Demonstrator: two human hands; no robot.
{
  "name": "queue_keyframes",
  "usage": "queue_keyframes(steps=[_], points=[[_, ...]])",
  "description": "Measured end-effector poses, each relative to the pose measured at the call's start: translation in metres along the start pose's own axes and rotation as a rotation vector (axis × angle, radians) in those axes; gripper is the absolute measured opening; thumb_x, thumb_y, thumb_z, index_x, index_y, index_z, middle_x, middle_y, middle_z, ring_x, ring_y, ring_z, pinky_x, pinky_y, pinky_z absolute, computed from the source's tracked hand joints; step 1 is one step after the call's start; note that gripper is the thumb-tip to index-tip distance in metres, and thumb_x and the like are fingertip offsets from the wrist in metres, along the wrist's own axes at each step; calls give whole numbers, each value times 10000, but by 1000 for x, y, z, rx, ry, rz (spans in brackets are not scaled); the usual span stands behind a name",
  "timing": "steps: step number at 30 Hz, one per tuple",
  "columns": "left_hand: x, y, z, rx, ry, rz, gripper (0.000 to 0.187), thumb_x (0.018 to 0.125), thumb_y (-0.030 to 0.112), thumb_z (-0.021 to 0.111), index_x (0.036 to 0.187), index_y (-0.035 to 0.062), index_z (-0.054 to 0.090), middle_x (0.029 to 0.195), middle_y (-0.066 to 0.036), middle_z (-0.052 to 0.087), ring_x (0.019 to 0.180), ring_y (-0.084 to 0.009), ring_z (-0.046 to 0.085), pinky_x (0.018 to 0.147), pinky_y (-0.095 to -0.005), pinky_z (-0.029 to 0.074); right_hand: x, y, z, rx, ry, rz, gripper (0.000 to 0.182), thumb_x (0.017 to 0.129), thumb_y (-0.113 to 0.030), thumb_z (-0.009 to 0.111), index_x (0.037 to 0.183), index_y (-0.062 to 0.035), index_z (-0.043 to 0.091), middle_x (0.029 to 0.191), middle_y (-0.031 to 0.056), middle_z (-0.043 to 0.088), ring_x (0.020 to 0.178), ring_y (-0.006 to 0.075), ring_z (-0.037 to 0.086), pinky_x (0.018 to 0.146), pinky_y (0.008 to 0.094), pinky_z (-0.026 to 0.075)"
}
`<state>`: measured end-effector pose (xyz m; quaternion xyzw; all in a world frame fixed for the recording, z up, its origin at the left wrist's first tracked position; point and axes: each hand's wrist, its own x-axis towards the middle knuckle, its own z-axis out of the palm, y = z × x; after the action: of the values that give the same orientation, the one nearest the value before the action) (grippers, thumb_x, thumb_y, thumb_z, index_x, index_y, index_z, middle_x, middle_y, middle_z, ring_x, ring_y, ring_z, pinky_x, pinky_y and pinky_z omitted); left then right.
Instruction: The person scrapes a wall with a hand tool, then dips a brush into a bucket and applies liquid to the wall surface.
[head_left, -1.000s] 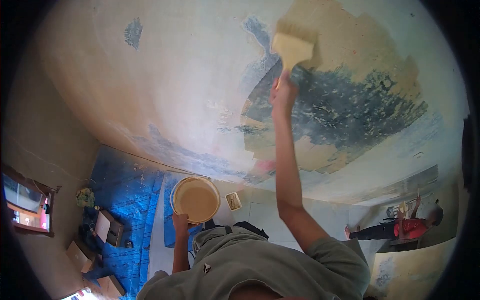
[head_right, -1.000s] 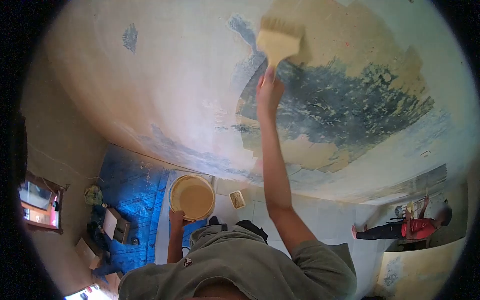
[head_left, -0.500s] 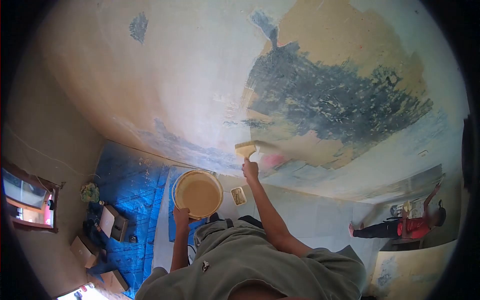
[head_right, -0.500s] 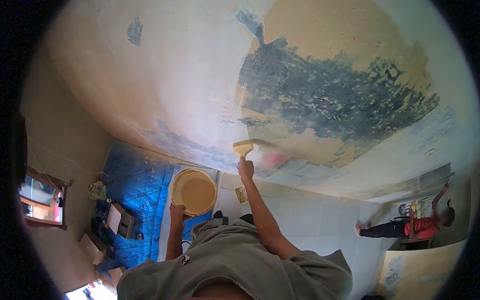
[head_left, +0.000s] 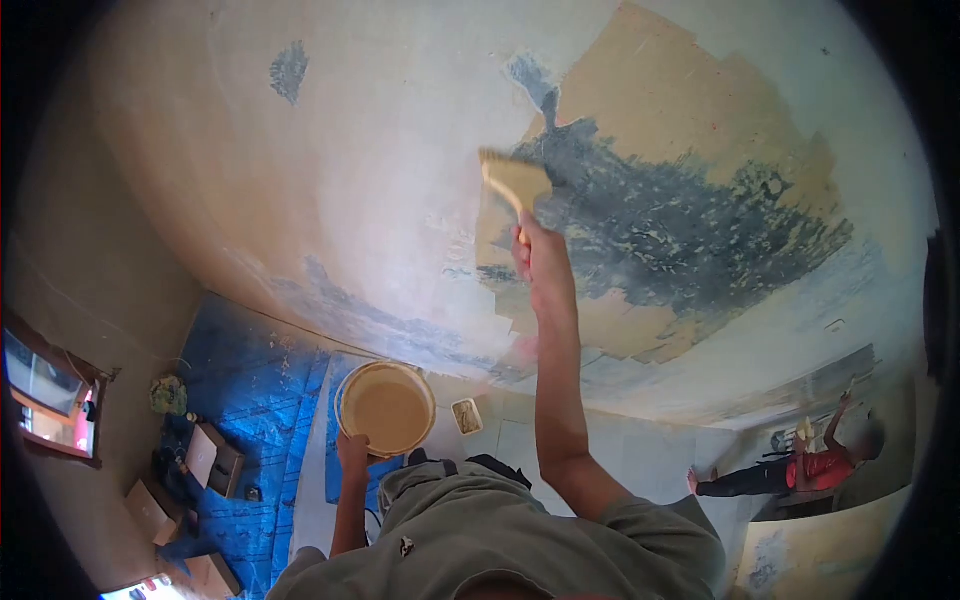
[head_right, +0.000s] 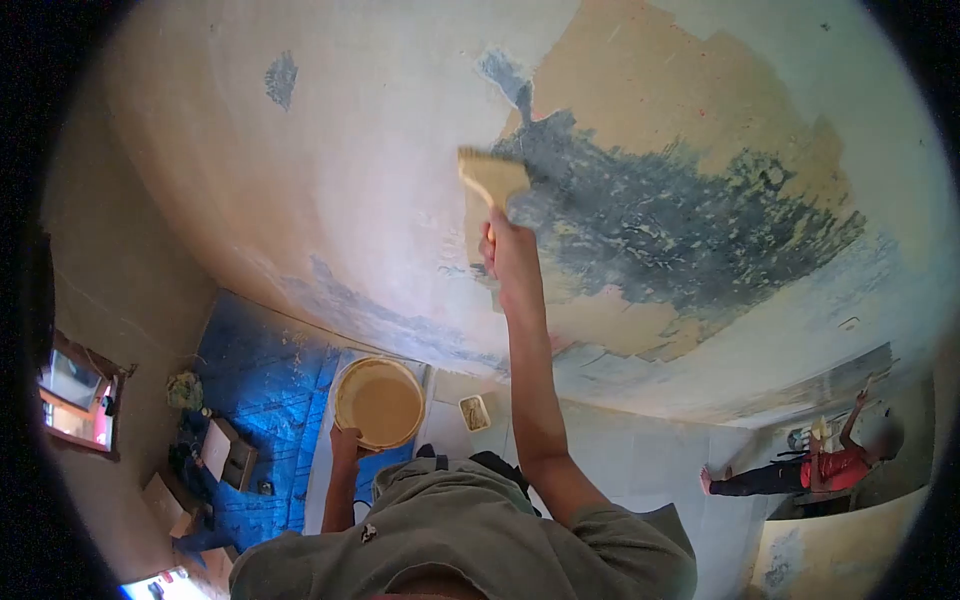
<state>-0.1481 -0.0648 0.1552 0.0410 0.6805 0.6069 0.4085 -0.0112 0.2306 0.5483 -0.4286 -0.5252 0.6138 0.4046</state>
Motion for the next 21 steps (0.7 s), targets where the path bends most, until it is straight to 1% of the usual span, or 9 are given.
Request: queue_keyframes(steps=[3,5,6,8,13,14,16,20,21], points=[[-48,70,20,-92,15,-131,602,618,-1,440,1218,36,415,1056,-195,528,800,-351,617,502,-465,578,-6,-56,17,-82,26,-213,351,875,-357,497,650,-89,509,477,-59,362,383,34,273,367,207,192],[-51,75,21,-120,-14,-99,603,618,-2,442,1219,39,416,1059,-194,528,811,-351,615,505,-466,578,12,-77,22,-99,143,-568,376,869,-386,499,628,-98,485,480,-55,365,385,36,271,374,202,188],[-54,73,21,-156,-27,-80,604,618,-3,445,1220,42,418,1061,-193,528,821,-351,613,508,-466,578,21,-89,24,-97,142,-574,376,869,-386,499,628,-98,485,480,-55,365,385,36,271,374,202,188],[-55,71,24,-154,-10,-73,617,606,19,444,1221,29,390,1012,-200,535,750,-362,618,484,-460,575,38,-108,26,11,206,-816,408,857,-441,514,626,-107,470,484,-57,361,393,33,293,375,197,195],[-39,43,17,-122,25,-48,632,597,47,447,1223,22,365,972,-206,543,679,-373,623,462,-458,572,77,-68,13,16,211,-629,457,857,-477,509,606,-98,459,489,-53,375,411,35,340,371,200,218],[-42,44,17,-160,38,-60,628,605,18,445,1230,49,390,1019,-193,537,751,-366,617,493,-462,574,75,-51,9,-53,224,-544,464,858,-481,508,610,-92,460,491,-51,380,414,37,352,368,200,225],[-48,53,18,-194,45,-69,630,613,-10,442,1237,75,416,1066,-179,530,823,-358,611,523,-466,575,76,-5,4,-114,226,-497,498,900,-424,455,573,-52,400,500,-12,375,471,77,347,433,286,274],[-58,69,18,-198,76,-122,640,599,-7,446,1234,64,415,1062,-174,530,800,-351,613,522,-462,576,73,118,-21,-284,259,-447,493,893,-397,471,708,58,508,562,83,497,579,114,478,504,342,365],[-60,70,14,-209,73,-107,644,592,-5,447,1232,57,414,1058,-174,530,785,-349,614,517,-461,577,58,140,-24,-406,299,-380,476,887,-380,478,792,81,545,629,161,569,650,208,589,558,371,405]])
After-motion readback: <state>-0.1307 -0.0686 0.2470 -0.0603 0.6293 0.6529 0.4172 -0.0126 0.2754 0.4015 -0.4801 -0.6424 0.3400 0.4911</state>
